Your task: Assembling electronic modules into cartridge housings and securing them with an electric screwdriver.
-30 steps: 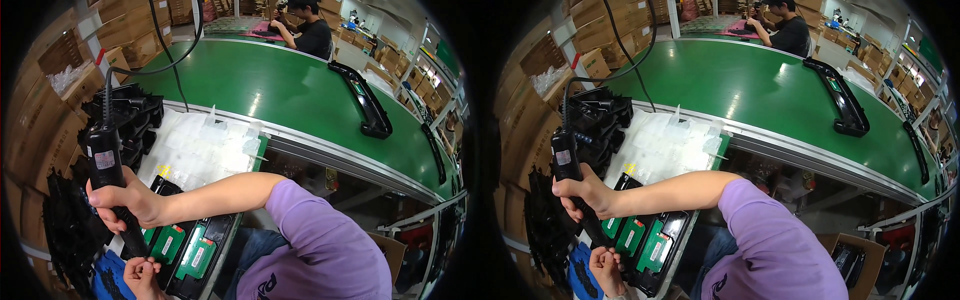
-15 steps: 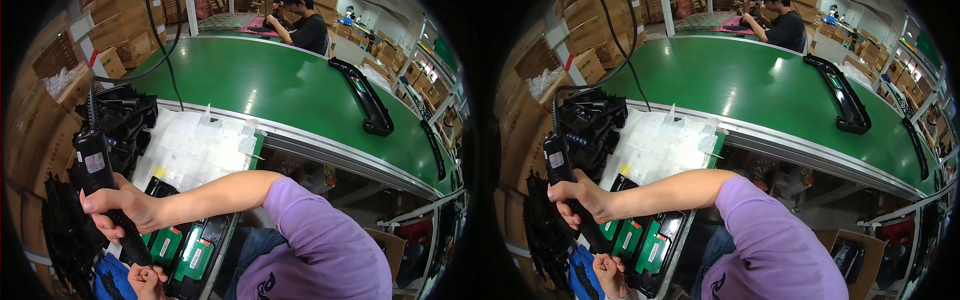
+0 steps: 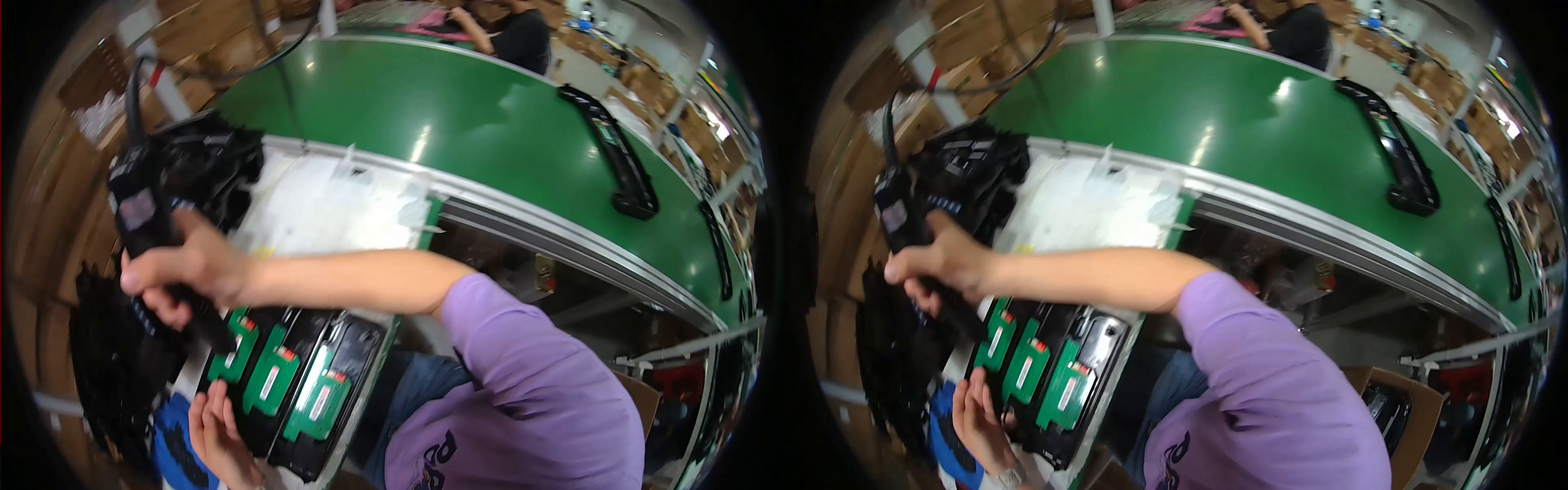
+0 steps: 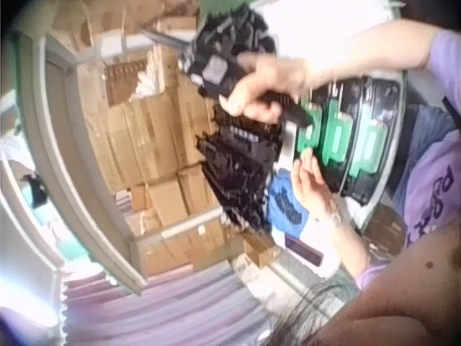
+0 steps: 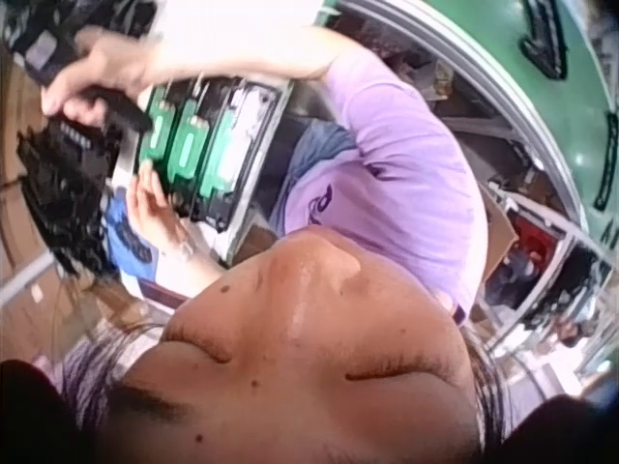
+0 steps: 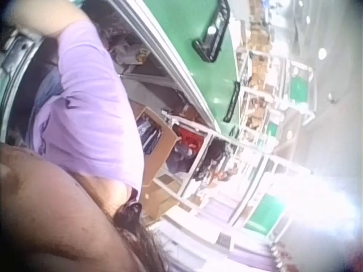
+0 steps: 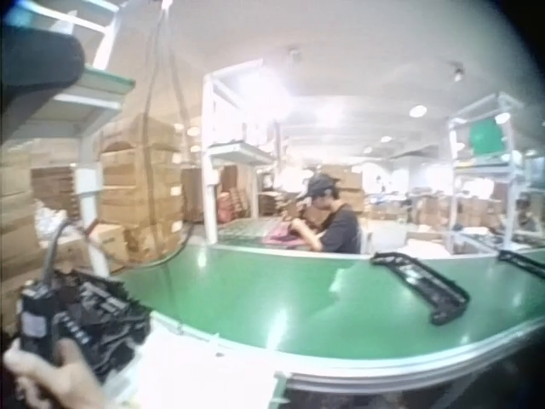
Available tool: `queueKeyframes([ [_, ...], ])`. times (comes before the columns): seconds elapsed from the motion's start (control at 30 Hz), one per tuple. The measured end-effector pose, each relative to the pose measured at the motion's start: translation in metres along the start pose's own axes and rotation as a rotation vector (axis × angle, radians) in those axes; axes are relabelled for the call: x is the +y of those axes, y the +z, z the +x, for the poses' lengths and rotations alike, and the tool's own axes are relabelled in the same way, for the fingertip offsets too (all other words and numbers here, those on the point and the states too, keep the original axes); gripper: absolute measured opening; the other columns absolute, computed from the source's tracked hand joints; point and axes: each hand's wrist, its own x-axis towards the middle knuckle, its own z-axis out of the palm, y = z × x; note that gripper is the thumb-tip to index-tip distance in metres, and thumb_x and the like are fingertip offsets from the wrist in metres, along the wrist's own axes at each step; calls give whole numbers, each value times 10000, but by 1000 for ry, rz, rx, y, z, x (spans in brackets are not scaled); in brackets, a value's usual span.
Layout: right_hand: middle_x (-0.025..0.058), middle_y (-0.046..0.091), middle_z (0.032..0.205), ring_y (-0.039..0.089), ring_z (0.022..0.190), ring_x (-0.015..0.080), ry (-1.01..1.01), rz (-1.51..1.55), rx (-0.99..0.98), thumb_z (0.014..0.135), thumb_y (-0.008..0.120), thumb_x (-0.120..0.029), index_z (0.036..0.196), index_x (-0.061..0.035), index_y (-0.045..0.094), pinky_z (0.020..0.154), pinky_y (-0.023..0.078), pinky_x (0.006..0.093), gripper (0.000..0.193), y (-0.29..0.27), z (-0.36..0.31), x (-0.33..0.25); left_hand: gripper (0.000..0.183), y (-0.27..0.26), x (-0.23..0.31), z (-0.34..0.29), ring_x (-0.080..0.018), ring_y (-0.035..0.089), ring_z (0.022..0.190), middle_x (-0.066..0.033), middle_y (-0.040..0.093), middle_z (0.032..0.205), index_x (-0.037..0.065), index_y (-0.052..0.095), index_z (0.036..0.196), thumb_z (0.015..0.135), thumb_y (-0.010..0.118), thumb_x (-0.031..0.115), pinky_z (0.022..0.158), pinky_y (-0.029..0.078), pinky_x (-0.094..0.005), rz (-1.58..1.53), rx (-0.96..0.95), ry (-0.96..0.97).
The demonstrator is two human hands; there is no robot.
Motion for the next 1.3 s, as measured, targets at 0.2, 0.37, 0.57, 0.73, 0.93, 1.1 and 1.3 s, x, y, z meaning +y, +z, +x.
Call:
queueKeyframes([
  [0.2, 53, 513, 521, 496, 390, 131, -139, -369, 22, 702, 690, -105, 720, 19, 553, 366, 391, 243, 185, -28, 12, -21, 216, 10, 4, 5, -271, 634, 822, -249, 588, 963, -9, 428, 1100, 939, 398, 132, 671, 529, -260, 2, -63, -17],
  [0.37, 39, 524, 544, 501, 417, 108, -141, -465, 2, 718, 688, -134, 731, 3, 569, 372, 387, 231, 182, -36, 20, -5, 204, -1, 11, 3, -75, 362, 330, -45, 490, 545, 23, 476, 969, 958, 371, 197, 313, 278, -197, 61, -92, -51],
  [0.57, 45, 460, 520, 428, 383, 116, -148, -629, -4, 751, 603, -155, 797, 7, 534, 404, 372, 257, 182, -39, 21, 2, 177, -6, 14, 4, -26, 215, 385, 36, 343, 504, 44, 490, 919, 949, 382, 181, 341, 174, -185, -33, -107, -118],
  [0.73, 39, 457, 520, 433, 390, 112, -148, -677, -11, 752, 603, -162, 771, 3, 535, 414, 369, 255, 179, -40, 23, 7, 134, -11, 14, 7, -35, 266, 426, 28, 362, 526, 40, 491, 940, 928, 423, 155, 375, 210, -182, -81, -121, -156],
  [0.93, 44, 466, 510, 437, 394, 111, -150, -751, -8, 748, 616, -181, 731, -1, 538, 420, 370, 251, 197, -36, 24, 11, 134, 5, 14, 5, -59, 357, 424, -3, 446, 550, 34, 493, 969, 909, 469, 152, 397, 284, -194, 21, 21, -78],
  [1.1, 42, 479, 506, 440, 395, 105, -141, -773, -38, 751, 623, -182, 713, -9, 538, 421, 368, 246, 196, -35, 24, 13, 175, -13, 15, 8, -61, 358, 411, 0, 450, 543, 30, 512, 948, 924, 443, 190, 389, 286, -194, -41, -157, -84],
  [1.3, 30, 489, 507, 442, 395, 93, -122, -808, -21, 749, 644, -130, 695, -16, 538, 403, 351, 231, 165, -32, 31, 22, 154, -26, 13, 15, -69, 399, 470, -6, 470, 590, 24, 513, 948, 922, 438, 156, 440, 318, -187, -154, -136, -72],
])
